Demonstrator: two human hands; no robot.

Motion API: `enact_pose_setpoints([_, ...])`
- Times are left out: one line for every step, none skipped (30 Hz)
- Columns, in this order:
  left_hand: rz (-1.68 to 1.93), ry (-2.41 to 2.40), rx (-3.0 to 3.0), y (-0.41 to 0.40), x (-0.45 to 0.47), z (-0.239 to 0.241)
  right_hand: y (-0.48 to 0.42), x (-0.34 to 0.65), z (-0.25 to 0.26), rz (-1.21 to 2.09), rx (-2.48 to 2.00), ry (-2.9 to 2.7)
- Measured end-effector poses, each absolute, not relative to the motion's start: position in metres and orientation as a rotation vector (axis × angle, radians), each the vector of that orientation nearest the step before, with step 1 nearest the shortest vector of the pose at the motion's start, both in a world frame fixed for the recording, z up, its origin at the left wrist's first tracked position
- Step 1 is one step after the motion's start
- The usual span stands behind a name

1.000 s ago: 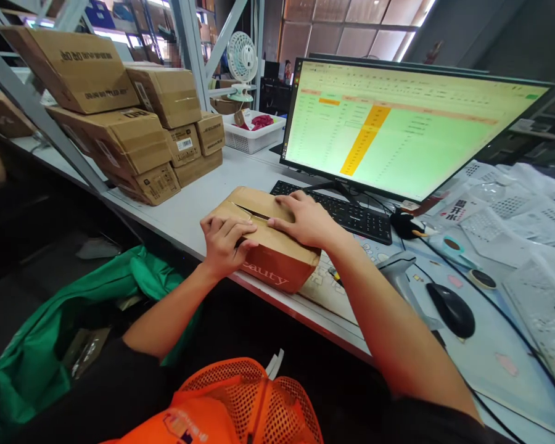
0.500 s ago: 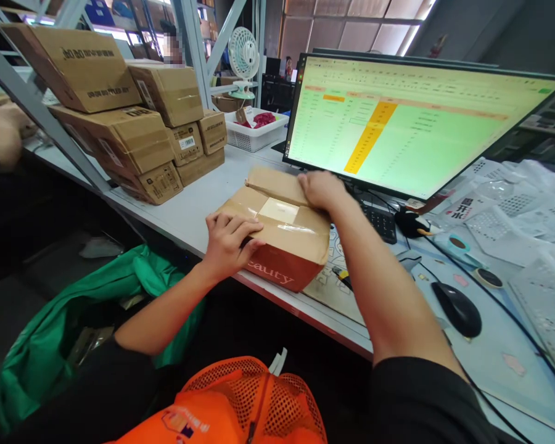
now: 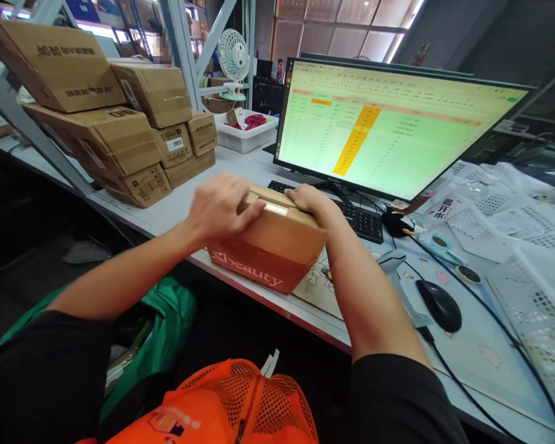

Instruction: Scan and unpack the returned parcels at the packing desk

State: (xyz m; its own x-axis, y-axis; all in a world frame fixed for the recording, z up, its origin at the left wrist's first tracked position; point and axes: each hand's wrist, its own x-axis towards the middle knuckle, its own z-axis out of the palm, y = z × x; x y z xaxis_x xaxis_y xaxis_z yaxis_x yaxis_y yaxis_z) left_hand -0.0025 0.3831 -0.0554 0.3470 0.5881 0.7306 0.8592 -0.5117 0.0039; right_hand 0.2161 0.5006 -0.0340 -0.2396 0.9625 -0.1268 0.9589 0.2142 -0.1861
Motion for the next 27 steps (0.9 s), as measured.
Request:
enact_pose_setpoints([-1.083, -1.198, -2.112, 0.372, -0.005, -0.058, 0.501, 0.217, -0.035, 0.351, -1.921, -2.433])
enact_pose_setpoints([-1.159, -1.127, -2.011, 0.359, -0.008, -0.062, 0.501, 0.218, -0.035, 0.344, -1.916, -2.43])
enact_pose_setpoints([-1.212, -1.069, -1.942, 0.345, -0.011, -0.068, 0.502, 0.219, -0.036, 0.332, -1.909, -2.428])
enact_pose_setpoints([-1.249, -1.026, -1.909, 0.33, -0.014, -0.075, 0.502, 0.219, -0.036, 0.319, -1.902, -2.427])
enact_pose_setpoints([-1.273, -1.008, -1.902, 0.315, -0.016, -0.084, 0.503, 0.22, -0.037, 0.306, -1.892, -2.428])
enact_pose_setpoints([-1.284, -1.018, -1.918, 0.301, -0.017, -0.094, 0.503, 0.22, -0.037, 0.294, -1.88, -2.431])
enact_pose_setpoints([-1.287, -1.043, -1.943, 0.288, -0.018, -0.106, 0.504, 0.22, -0.038, 0.282, -1.864, -2.435])
enact_pose_setpoints([-1.275, -1.072, -1.98, 0.277, -0.019, -0.117, 0.504, 0.22, -0.038, 0.267, -1.842, -2.44])
enact_pose_setpoints([-1.246, -1.097, -2.023, 0.268, -0.021, -0.127, 0.504, 0.22, -0.038, 0.245, -1.813, -2.442])
enact_pose_setpoints([-1.203, -1.111, -2.069, 0.262, -0.024, -0.135, 0.502, 0.22, -0.037, 0.209, -1.785, -2.438])
enact_pose_setpoints([-1.156, -1.108, -2.117, 0.258, -0.029, -0.138, 0.499, 0.22, -0.036, 0.145, -1.744, -2.41])
enact_pose_setpoints([-1.111, -1.096, -2.168, 0.257, -0.034, -0.136, 0.495, 0.22, -0.035, 0.057, -1.681, -2.351])
enact_pose_setpoints([-1.07, -1.087, -2.228, 0.26, -0.04, -0.129, 0.488, 0.221, -0.033, -0.043, -1.594, -2.261])
enact_pose_setpoints([-1.03, -1.089, -2.31, 0.266, -0.046, -0.118, 0.479, 0.222, -0.031, -0.133, -1.484, -2.157])
enact_pose_setpoints([-0.991, -1.099, -2.417, 0.275, -0.052, -0.103, 0.468, 0.222, -0.03, -0.191, -1.361, -2.069])
enact_pose_setpoints([-0.945, -1.116, -2.552, 0.286, -0.057, -0.085, 0.456, 0.222, -0.029, -0.202, -1.239, -2.024])
enact_pose_setpoints([-0.882, -1.126, -2.714, 0.3, -0.06, -0.068, 0.442, 0.222, -0.028, -0.159, -1.13, -2.043])
enact_pose_setpoints([-0.796, -1.13, -2.877, 0.314, -0.062, -0.051, 0.428, 0.221, -0.029, -0.071, -1.047, -2.133])
enact_pose_setpoints([-0.678, -1.141, -3.022, 0.33, -0.061, -0.036, 0.414, 0.221, -0.029, 0.039, -0.981, -2.27])
enact_pose_setpoints([-0.543, -1.173, -3.139, 0.345, -0.058, -0.024, 0.402, 0.221, -0.03, 0.146, -0.928, -2.418])
enact_pose_setpoints([-0.439, -1.223, -3.206, 0.358, -0.053, -0.015, 0.39, 0.221, -0.03, 0.226, -0.891, -2.55])
enact_pose_setpoints([-0.362, -1.27, -3.236, 0.37, -0.048, -0.009, 0.38, 0.223, -0.029, 0.257, -0.867, -2.646])
enact_pose_setpoints([-0.315, -1.316, -3.23, 0.379, -0.042, -0.004, 0.372, 0.226, -0.027, 0.234, -0.857, -2.7])
enact_pose_setpoints([-0.291, -1.346, -3.202, 0.385, -0.039, -0.001, 0.366, 0.232, -0.024, 0.164, -0.859, -2.713])
enact_pose_setpoints([-0.287, -1.359, -3.159, 0.389, -0.038, 0.002, 0.361, 0.239, -0.021, 0.062, -0.869, -2.69])
enact_pose_setpoints([-0.294, -1.352, -3.12, 0.391, -0.04, 0.006, 0.358, 0.249, -0.017, -0.051, -0.884, -2.649])
enact_pose_setpoints([-0.317, -1.329, -3.087, 0.391, -0.048, 0.01, 0.354, 0.26, -0.014, -0.162, -0.891, -2.604])
